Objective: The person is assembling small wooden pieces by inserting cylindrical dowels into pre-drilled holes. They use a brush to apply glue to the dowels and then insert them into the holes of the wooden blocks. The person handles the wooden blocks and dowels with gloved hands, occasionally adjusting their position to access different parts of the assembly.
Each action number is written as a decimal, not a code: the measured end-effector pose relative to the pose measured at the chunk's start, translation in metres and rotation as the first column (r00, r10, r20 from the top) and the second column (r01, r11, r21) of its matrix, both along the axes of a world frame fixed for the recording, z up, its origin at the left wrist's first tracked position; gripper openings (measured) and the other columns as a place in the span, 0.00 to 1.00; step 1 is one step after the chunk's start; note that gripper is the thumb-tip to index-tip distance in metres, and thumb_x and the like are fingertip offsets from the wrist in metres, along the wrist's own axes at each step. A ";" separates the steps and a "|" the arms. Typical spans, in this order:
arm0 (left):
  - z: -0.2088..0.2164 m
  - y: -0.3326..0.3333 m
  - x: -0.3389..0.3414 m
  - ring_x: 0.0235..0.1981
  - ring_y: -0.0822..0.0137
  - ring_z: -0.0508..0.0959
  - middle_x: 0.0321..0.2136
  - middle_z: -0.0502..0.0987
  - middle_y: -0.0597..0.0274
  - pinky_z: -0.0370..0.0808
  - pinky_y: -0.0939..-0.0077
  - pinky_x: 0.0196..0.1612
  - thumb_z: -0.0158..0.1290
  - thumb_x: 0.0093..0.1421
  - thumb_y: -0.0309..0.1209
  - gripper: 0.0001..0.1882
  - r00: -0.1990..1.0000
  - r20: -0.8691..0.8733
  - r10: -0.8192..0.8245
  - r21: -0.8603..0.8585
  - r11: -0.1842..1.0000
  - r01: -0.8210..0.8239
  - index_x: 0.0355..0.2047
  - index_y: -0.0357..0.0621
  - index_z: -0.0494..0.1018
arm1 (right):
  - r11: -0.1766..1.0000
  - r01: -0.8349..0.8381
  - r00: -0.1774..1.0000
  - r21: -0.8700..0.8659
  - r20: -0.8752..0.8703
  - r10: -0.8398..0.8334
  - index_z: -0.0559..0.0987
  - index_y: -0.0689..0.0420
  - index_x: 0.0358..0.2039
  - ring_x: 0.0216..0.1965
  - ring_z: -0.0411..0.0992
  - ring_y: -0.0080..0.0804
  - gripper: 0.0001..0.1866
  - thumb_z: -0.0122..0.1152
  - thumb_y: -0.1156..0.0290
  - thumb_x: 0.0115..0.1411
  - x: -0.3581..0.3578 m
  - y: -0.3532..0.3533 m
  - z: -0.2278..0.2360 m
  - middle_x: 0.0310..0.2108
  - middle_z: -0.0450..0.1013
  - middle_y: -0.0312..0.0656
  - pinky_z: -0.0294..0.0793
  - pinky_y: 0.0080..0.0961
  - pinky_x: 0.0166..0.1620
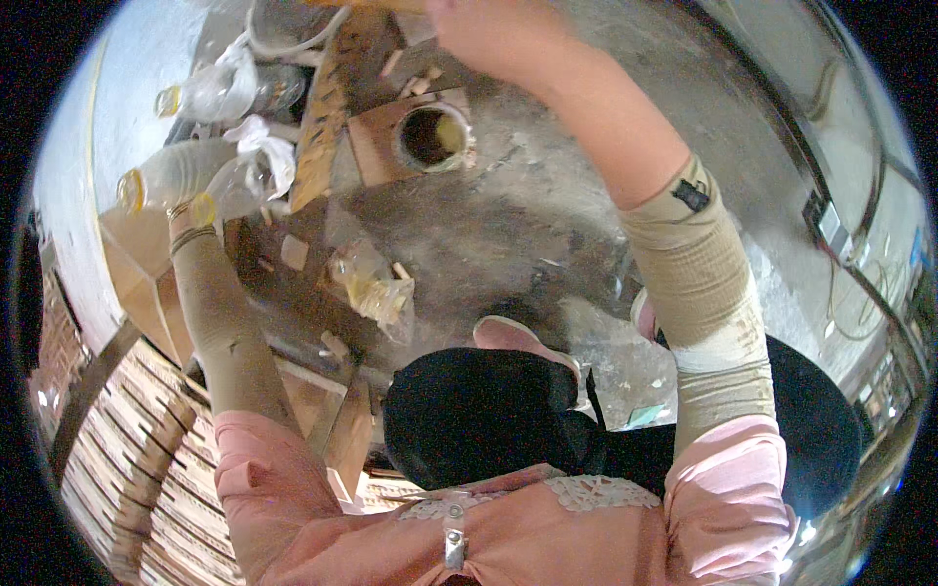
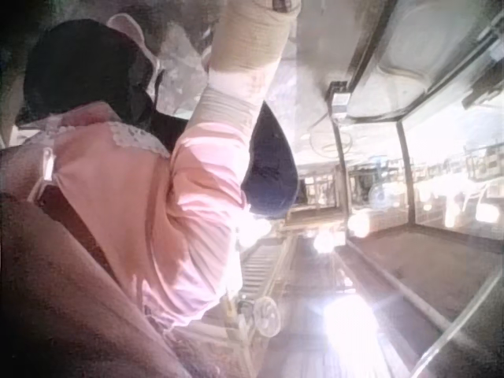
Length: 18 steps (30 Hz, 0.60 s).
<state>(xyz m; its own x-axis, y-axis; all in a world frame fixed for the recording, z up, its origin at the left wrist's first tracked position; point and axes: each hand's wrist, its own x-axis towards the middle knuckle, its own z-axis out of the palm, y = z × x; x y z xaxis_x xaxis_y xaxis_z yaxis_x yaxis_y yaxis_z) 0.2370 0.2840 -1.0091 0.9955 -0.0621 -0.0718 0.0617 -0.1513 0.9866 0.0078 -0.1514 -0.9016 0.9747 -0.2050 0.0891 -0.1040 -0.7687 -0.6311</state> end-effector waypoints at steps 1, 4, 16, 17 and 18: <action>0.015 0.000 -0.010 0.34 0.68 0.74 0.32 0.76 0.57 0.71 0.78 0.39 0.49 0.55 0.27 0.14 0.997 0.067 0.046 0.029 0.998 -0.048 0.40 0.30 0.72 | 0.999 -0.008 1.000 0.032 0.018 0.008 0.73 0.59 0.32 0.32 0.70 0.54 0.09 0.50 0.69 0.53 0.001 0.002 -0.003 0.26 0.72 0.55 0.69 0.42 0.35; 0.063 -0.004 -0.058 0.34 0.68 0.74 0.32 0.76 0.57 0.71 0.78 0.39 0.49 0.55 0.27 0.14 0.953 0.245 0.181 0.081 0.975 -0.206 0.39 0.30 0.72 | 0.994 0.000 1.000 0.112 0.028 -0.003 0.73 0.59 0.31 0.31 0.70 0.54 0.08 0.49 0.70 0.54 0.000 0.013 0.006 0.26 0.72 0.55 0.69 0.43 0.35; 0.110 -0.099 -0.354 0.38 0.66 0.74 0.35 0.75 0.58 0.68 0.74 0.45 0.50 0.53 0.20 0.07 0.939 0.277 0.206 0.301 0.909 -0.288 0.32 0.34 0.75 | 0.999 0.017 0.999 0.050 0.029 -0.019 0.74 0.61 0.31 0.33 0.72 0.49 0.16 0.51 0.59 0.54 -0.004 0.020 0.004 0.26 0.72 0.54 0.69 0.40 0.37; 0.090 -0.105 -0.368 0.39 0.65 0.74 0.35 0.76 0.56 0.68 0.74 0.47 0.51 0.52 0.21 0.06 0.952 0.258 0.168 0.356 0.899 -0.255 0.31 0.35 0.75 | 0.994 0.027 0.998 0.102 -0.066 -0.021 0.74 0.61 0.32 0.35 0.72 0.45 0.17 0.51 0.57 0.54 -0.009 0.021 0.002 0.28 0.72 0.54 0.69 0.39 0.39; 0.072 -0.112 -0.376 0.39 0.63 0.74 0.35 0.75 0.55 0.67 0.73 0.47 0.52 0.51 0.22 0.06 0.963 0.255 0.090 0.382 0.905 -0.186 0.31 0.36 0.76 | 0.988 0.049 0.987 0.144 -0.159 -0.026 0.75 0.61 0.33 0.37 0.73 0.41 0.19 0.51 0.56 0.53 -0.019 0.021 0.007 0.30 0.73 0.54 0.69 0.37 0.41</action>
<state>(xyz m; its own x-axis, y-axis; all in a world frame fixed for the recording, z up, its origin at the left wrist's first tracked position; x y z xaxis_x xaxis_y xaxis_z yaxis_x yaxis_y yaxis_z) -0.1395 0.1716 -0.9366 0.9839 0.0635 0.1668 -0.1065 -0.5408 0.8344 -0.0110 -0.1300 -0.8949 0.9655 -0.2414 -0.0973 -0.2372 -0.6620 -0.7109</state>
